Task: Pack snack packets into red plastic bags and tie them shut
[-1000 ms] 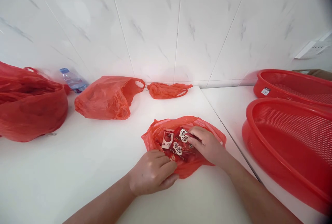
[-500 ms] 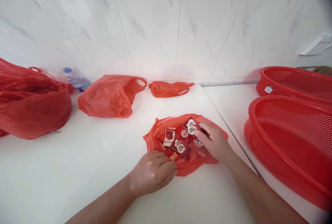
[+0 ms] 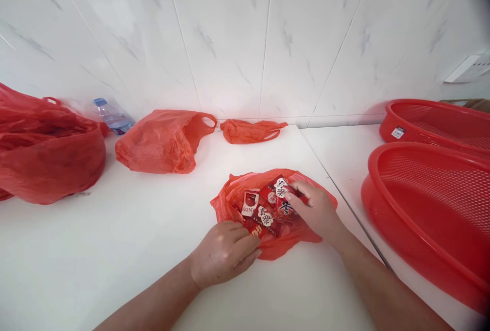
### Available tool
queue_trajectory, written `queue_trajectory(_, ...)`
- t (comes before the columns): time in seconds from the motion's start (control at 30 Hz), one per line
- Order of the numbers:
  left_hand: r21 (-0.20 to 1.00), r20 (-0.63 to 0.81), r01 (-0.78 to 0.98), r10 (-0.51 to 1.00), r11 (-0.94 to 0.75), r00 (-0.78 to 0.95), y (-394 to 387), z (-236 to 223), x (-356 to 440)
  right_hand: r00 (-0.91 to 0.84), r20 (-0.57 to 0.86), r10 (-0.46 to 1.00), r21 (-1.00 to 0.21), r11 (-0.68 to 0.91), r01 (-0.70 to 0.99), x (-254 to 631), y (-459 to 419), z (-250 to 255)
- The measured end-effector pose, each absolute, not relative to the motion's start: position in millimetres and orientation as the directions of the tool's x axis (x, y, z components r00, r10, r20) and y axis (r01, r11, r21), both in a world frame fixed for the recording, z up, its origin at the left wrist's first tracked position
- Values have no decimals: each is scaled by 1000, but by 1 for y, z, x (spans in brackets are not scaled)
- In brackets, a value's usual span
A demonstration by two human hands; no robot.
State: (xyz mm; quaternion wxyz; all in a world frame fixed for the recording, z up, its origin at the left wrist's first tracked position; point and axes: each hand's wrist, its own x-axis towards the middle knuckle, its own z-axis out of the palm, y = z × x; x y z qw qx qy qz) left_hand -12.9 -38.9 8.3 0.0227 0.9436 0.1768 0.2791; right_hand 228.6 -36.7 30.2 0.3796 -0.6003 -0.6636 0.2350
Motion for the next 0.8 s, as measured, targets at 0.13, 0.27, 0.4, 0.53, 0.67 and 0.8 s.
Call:
queue_trajectory(0.13,147,520,322,350,-935,779,-39,7,-14,-48,176,983,-740,164,652,226,-37,28)
queue_trajectory(0.27,153,524,320,351,-935,776,-38,7,-13,21,215,976,-755,153,637,225,-36,30)
queue_trajectory(0.4,157,528,322,355,-934,771,-38,8,-13,91,205,974,-802,114,586,228,-36,33)
queue_trajectory(0.53,152,514,331,361,-931,778,-38,8,-13,61,215,975,-815,144,562,228,-39,35)
queue_trajectory(0.67,149,507,341,367,-928,780,-38,8,-13,-132,190,973,-776,231,587,225,-40,36)
queue_trajectory(0.8,156,538,338,366,-928,759,-37,7,-14,-227,196,954,-660,300,689,223,-37,32)
